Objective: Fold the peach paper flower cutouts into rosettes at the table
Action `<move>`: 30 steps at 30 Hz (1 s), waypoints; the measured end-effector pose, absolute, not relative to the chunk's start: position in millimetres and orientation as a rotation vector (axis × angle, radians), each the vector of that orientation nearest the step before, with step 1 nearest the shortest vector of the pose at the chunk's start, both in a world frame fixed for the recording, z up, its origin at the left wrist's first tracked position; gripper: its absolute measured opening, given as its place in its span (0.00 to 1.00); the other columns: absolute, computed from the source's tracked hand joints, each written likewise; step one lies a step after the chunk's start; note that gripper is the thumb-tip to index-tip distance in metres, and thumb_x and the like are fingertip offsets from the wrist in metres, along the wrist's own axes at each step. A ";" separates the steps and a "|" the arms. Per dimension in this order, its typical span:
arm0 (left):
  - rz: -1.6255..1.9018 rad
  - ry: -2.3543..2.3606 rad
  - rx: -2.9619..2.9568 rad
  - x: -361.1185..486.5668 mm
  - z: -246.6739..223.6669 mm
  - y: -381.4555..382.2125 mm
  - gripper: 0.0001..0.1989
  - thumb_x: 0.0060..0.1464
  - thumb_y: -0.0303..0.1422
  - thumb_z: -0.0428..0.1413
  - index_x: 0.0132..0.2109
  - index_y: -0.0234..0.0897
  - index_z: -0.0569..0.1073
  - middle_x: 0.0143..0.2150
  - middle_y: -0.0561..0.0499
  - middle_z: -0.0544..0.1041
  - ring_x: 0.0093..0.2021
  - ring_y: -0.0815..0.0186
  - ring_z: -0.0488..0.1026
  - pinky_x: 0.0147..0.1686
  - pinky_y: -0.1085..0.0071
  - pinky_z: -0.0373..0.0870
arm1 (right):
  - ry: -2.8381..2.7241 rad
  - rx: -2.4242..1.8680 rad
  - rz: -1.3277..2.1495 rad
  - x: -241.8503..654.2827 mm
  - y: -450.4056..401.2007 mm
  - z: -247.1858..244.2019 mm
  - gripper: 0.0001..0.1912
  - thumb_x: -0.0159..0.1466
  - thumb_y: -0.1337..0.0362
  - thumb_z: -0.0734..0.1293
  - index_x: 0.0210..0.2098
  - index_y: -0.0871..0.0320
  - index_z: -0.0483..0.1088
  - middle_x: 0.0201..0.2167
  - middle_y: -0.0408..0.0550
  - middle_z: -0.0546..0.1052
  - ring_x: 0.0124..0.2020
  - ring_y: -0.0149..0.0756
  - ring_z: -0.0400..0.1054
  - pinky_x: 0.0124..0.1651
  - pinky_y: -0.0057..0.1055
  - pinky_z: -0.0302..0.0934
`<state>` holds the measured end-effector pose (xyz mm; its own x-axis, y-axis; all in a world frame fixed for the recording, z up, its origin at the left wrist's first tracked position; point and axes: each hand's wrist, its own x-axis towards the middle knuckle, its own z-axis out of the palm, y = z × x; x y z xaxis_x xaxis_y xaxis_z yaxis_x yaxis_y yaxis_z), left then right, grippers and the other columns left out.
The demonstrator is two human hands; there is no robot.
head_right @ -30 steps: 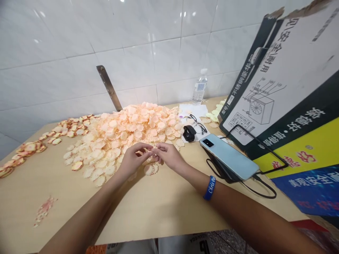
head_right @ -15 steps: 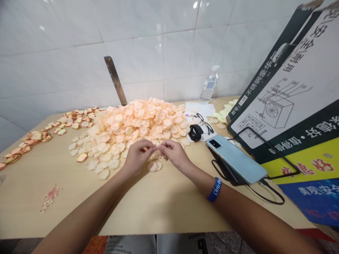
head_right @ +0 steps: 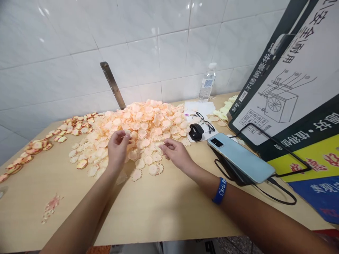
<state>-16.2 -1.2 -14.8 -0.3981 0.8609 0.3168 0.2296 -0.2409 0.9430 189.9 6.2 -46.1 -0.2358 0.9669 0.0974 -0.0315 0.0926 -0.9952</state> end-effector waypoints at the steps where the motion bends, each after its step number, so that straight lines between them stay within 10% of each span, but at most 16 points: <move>1: 1.648 1.506 1.414 -8.8 -15.7 -4.6 0.13 0.55 0.37 0.56 0.47 0.38 0.69 0.46 0.45 0.75 0.41 0.65 0.75 0.39 0.70 0.74 | -1.399 -0.998 1.326 189.0 5.6 -45.5 0.18 0.55 0.50 0.71 0.29 0.57 0.67 0.19 0.40 0.67 0.21 0.29 0.60 0.25 0.28 0.56; 6: 1.365 1.462 1.975 20.6 -19.2 -22.7 0.19 0.58 0.34 0.56 0.56 0.43 0.68 0.64 0.43 0.64 0.64 0.56 0.63 0.56 0.59 0.67 | -1.378 -0.993 1.301 186.8 1.9 -41.5 0.17 0.53 0.51 0.71 0.31 0.57 0.68 0.20 0.39 0.66 0.21 0.28 0.59 0.24 0.27 0.56; 11: 1.267 1.414 2.072 16.8 -15.5 -26.3 0.09 0.61 0.34 0.51 0.41 0.40 0.77 0.41 0.47 0.79 0.43 0.63 0.75 0.40 0.68 0.72 | -1.472 -0.980 1.269 188.2 3.0 -42.8 0.18 0.53 0.51 0.72 0.23 0.57 0.63 0.19 0.38 0.63 0.21 0.28 0.57 0.23 0.26 0.52; 30: 1.585 1.629 1.464 -15.1 -16.3 -2.5 0.08 0.57 0.36 0.52 0.32 0.38 0.67 0.28 0.54 0.69 0.26 0.70 0.66 0.26 0.73 0.64 | -1.416 -0.982 1.369 191.9 5.1 -43.1 0.17 0.52 0.52 0.72 0.22 0.57 0.64 0.16 0.37 0.64 0.19 0.27 0.59 0.24 0.27 0.53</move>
<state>-15.1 -2.5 -16.3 -0.3468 0.8705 0.3493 0.3733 -0.2136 0.9028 191.9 5.1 -43.1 -0.2728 0.9589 0.0788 -0.0460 0.0688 -0.9966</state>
